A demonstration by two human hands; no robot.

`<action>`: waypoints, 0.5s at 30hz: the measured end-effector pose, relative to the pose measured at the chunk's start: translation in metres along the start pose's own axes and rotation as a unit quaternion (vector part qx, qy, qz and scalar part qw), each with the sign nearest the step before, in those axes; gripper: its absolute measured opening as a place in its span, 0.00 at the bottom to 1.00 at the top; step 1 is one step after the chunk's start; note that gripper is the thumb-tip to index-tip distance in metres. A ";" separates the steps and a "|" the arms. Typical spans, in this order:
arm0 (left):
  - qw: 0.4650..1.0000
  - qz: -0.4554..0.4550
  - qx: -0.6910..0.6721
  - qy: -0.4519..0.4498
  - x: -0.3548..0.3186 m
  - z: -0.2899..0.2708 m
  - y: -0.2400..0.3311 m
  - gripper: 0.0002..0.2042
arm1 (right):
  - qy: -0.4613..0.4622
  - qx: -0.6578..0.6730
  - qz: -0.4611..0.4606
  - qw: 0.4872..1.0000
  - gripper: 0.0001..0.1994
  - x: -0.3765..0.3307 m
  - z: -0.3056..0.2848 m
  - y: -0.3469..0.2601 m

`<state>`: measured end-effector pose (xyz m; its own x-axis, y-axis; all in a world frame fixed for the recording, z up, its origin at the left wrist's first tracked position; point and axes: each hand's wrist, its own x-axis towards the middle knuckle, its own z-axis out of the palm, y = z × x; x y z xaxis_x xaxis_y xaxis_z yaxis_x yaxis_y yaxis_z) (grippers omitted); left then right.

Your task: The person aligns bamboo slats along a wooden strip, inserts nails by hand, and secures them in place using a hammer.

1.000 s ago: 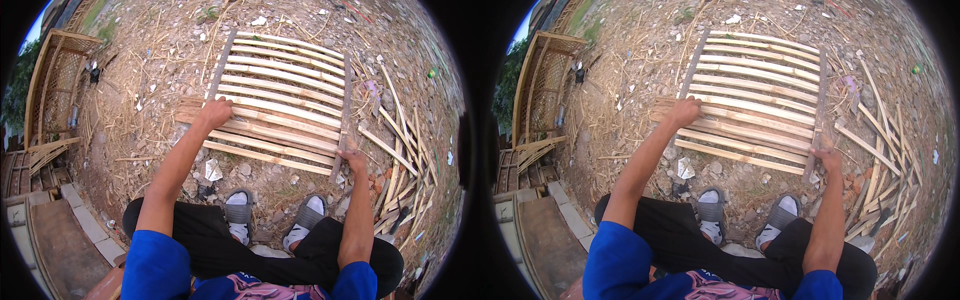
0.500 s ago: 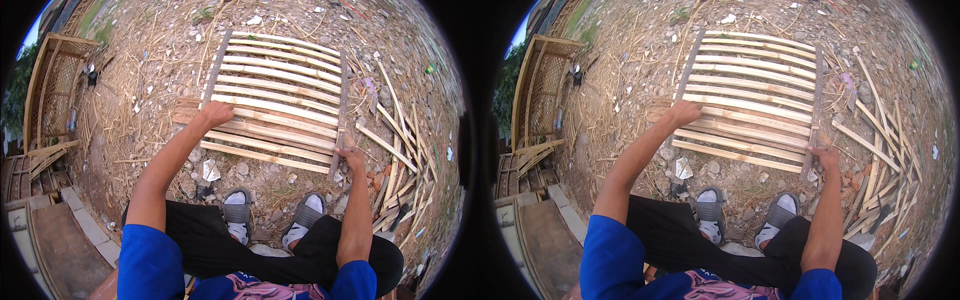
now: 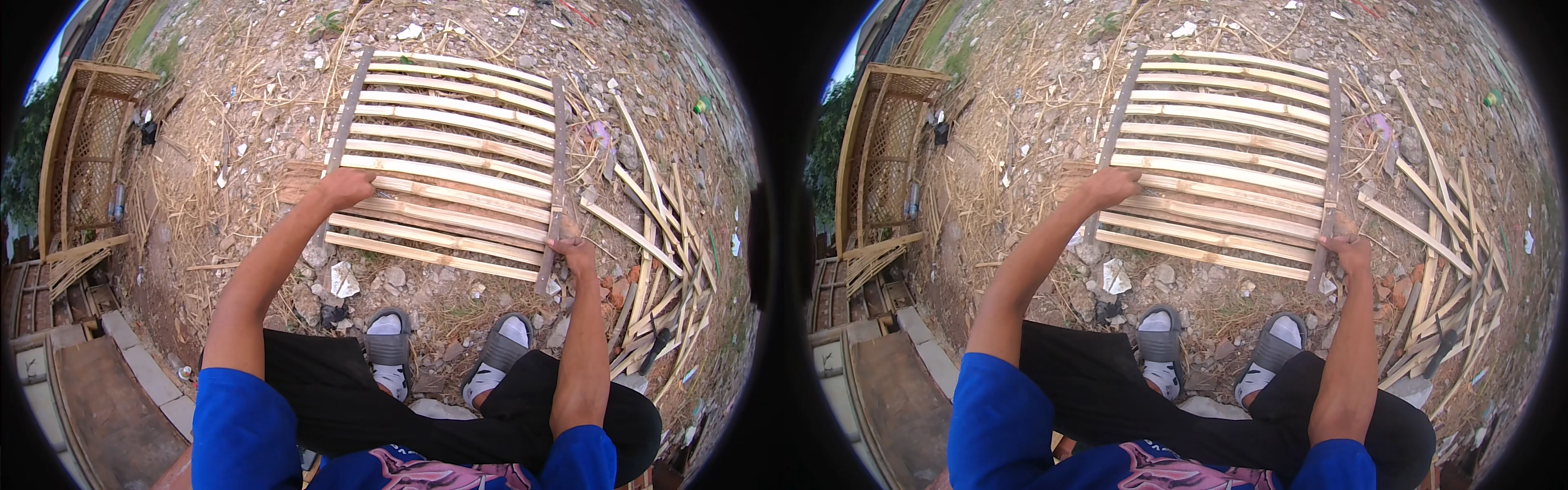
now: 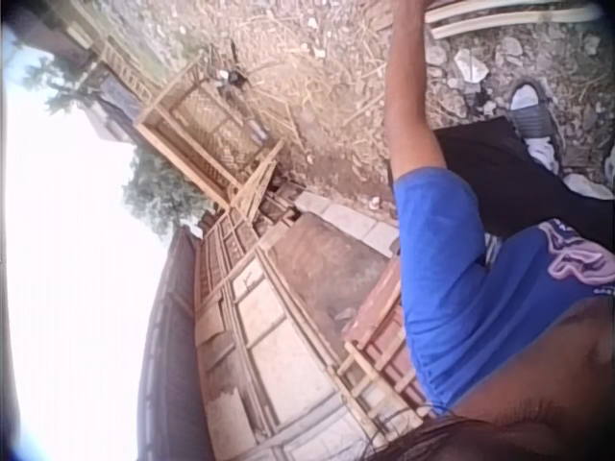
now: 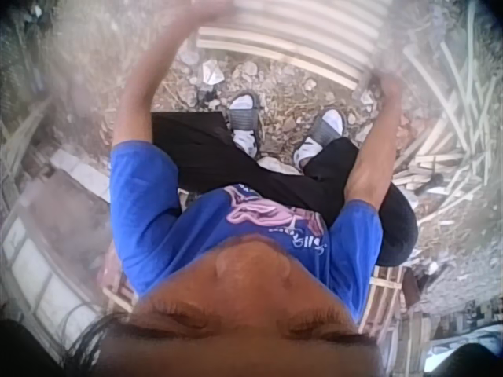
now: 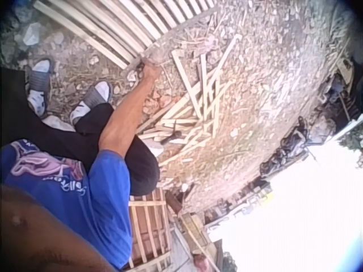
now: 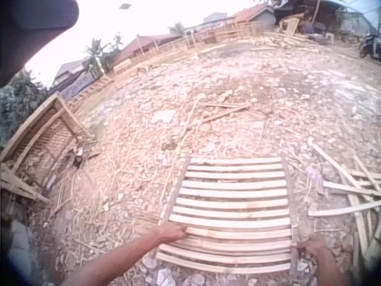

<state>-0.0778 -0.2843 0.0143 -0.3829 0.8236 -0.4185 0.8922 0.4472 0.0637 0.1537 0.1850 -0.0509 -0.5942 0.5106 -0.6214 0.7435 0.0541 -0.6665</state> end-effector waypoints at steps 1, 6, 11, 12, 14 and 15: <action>1.000 0.000 0.000 -0.001 -0.001 -0.001 -0.001 0.06 | -0.001 0.000 0.000 1.000 0.16 0.000 0.000 -0.001; 0.978 -0.096 -0.173 0.064 -0.008 -0.018 -0.006 0.07 | -0.003 0.000 -0.011 1.000 0.17 -0.006 -0.002 -0.007; 0.945 -0.111 -0.290 0.104 -0.010 -0.021 -0.014 0.08 | 0.007 -0.016 -0.017 1.000 0.17 -0.001 -0.002 -0.001; 0.931 -0.123 -0.326 0.106 -0.009 -0.021 -0.013 0.08 | 0.010 -0.027 -0.015 0.999 0.17 0.000 -0.003 0.000; 0.925 -0.124 -0.346 0.095 -0.006 -0.021 -0.007 0.09 | 0.007 -0.016 -0.018 1.000 0.17 0.004 -0.003 0.006; 0.918 -0.128 -0.366 0.083 -0.004 -0.021 -0.002 0.09 | 0.001 -0.004 -0.020 1.000 0.18 0.005 -0.004 0.007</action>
<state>-0.0833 -0.2818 0.0348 -0.6428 0.6741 -0.3638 0.3923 0.6976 0.5995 0.1573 0.1908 -0.0569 -0.6230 0.5102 -0.5929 0.7217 0.0824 -0.6873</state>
